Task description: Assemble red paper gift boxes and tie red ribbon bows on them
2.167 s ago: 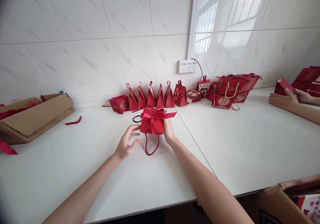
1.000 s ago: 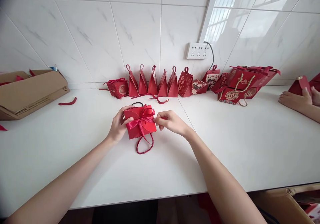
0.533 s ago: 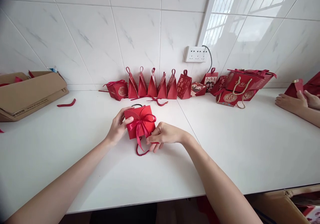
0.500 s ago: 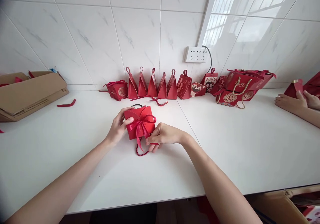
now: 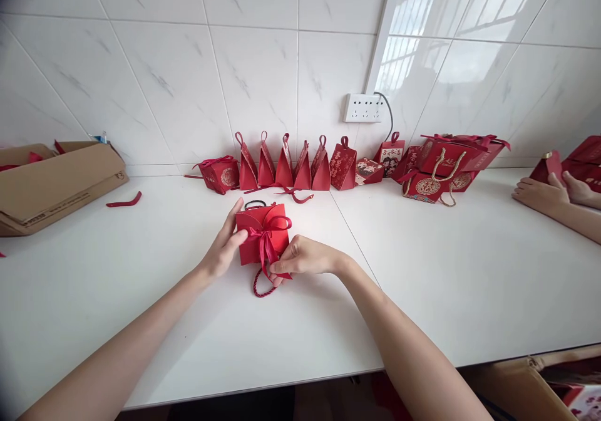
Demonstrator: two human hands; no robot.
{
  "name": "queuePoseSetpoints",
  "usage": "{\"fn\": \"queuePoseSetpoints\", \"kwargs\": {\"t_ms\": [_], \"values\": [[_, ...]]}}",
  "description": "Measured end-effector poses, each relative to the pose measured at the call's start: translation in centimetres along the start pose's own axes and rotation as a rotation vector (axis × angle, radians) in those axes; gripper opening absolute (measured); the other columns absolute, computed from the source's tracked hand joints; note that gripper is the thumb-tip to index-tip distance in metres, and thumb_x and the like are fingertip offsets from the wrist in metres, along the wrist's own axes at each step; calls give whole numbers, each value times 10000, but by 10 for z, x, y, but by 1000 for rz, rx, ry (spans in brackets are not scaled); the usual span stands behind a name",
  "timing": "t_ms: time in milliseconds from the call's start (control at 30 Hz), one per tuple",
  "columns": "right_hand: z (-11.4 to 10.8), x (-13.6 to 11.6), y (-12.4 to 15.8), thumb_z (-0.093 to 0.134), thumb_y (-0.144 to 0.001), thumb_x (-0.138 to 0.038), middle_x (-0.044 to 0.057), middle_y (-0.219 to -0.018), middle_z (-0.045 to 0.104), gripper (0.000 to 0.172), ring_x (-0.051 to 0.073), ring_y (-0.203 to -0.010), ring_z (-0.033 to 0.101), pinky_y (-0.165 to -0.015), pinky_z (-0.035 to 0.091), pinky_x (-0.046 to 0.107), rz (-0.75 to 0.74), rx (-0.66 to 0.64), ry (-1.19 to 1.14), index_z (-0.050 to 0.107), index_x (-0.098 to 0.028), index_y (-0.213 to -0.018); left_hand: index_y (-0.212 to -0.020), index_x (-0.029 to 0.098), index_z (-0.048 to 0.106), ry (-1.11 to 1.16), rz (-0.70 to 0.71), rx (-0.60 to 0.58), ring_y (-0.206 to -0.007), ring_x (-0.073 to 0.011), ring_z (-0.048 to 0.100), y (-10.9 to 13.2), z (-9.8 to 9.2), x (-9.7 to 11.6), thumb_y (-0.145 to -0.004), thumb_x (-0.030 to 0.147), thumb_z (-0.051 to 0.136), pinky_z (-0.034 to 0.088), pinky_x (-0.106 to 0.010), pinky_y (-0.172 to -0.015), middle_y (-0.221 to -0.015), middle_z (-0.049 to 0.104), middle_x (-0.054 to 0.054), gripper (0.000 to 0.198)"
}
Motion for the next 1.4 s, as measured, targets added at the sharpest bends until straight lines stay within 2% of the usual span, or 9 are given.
{"fn": "queuePoseSetpoints", "kwargs": {"t_ms": [100, 233, 333, 433, 667, 1000, 1100, 1233, 1400], "values": [[2, -4, 1, 570, -847, -341, 26, -775, 737, 260, 124, -664, 608, -665, 468, 241, -23, -33, -20, 769, -183, -792, -1368, 250, 382, -59, -37, -48, -1401, -250, 229, -3, 1, -1, -844, 540, 481, 225, -432, -1149, -1485, 318, -66, 607], [3, -9, 2, 560, -852, -359, 29, -770, 739, 280, 138, -686, 635, -683, 482, 253, -44, -42, -69, 766, -178, -795, -1378, 210, 375, -51, -120, -14, -1417, -265, 178, -1, -1, 2, -833, 664, 379, 160, -452, -1164, -1489, 304, -101, 709], [2, -10, 2, 557, -854, -382, 30, -786, 743, 299, 149, -735, 656, -715, 490, 259, -49, -15, -61, 762, -180, -776, -1426, 215, 271, 14, -142, -81, -1385, -318, 251, 2, 5, 7, -684, 723, 557, 237, -494, -1127, -1416, 402, -140, 944], [5, -8, 1, 572, -844, -404, 30, -752, 740, 311, 153, -725, 672, -745, 508, 272, -27, -17, -88, 750, -170, -745, -1454, 248, 113, 20, -172, -141, -1273, -302, 431, 6, 14, 10, -578, 565, 759, 370, -459, -1047, -1234, 555, -110, 1133], [17, 1, 0, 638, -767, -508, 35, -617, 706, 403, 136, -462, 639, -545, 556, 277, 131, -88, -222, 704, -111, -797, -1251, 242, 412, -14, -202, 22, -1018, -225, 582, 5, 12, 19, -720, 465, 669, 450, -392, -944, -988, 597, -39, 630], [17, -2, 10, 665, -704, -578, 25, -579, 678, 454, 102, -385, 576, -456, 486, 235, 203, -181, -130, 685, -124, -707, -1176, 245, 434, -14, -209, 20, -925, -209, 608, 5, 13, 21, -661, 443, 731, 498, -355, -839, -971, 598, -26, 626], [-11, -4, 21, 668, -699, -588, 21, -555, 633, 467, 95, -381, 542, -430, 440, 234, 218, -1, -47, 637, -127, -632, -1147, 243, 439, -27, -225, 21, -941, -212, 603, 5, 13, 20, -657, 452, 735, 498, -353, -835, -997, 597, -31, 609], [-49, -14, 29, 747, -624, -554, 16, -739, 611, 494, 131, -551, 578, -444, 448, 241, -4, 546, 47, 606, -178, -911, -1142, 244, 442, -40, -232, 21, -961, -221, 595, 6, 12, 20, -652, 453, 740, 488, -364, -848, -1018, 595, -36, 610], [-41, -23, 20, 676, -734, -488, 38, -854, 590, 305, 153, -707, 565, -538, 476, 265, -211, 664, 223, 600, -204, -816, -1139, 236, 446, -37, -229, 28, -969, -224, 586, 6, 12, 20, -656, 465, 735, 479, -364, -847, -1008, 592, -39, 607]]}}
Point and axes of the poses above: each hand's wrist, its own y-axis away from the middle knuckle, its own z-axis out of the palm, x = y × z, the point moved 6 cm from there along -y, towards the middle knuckle
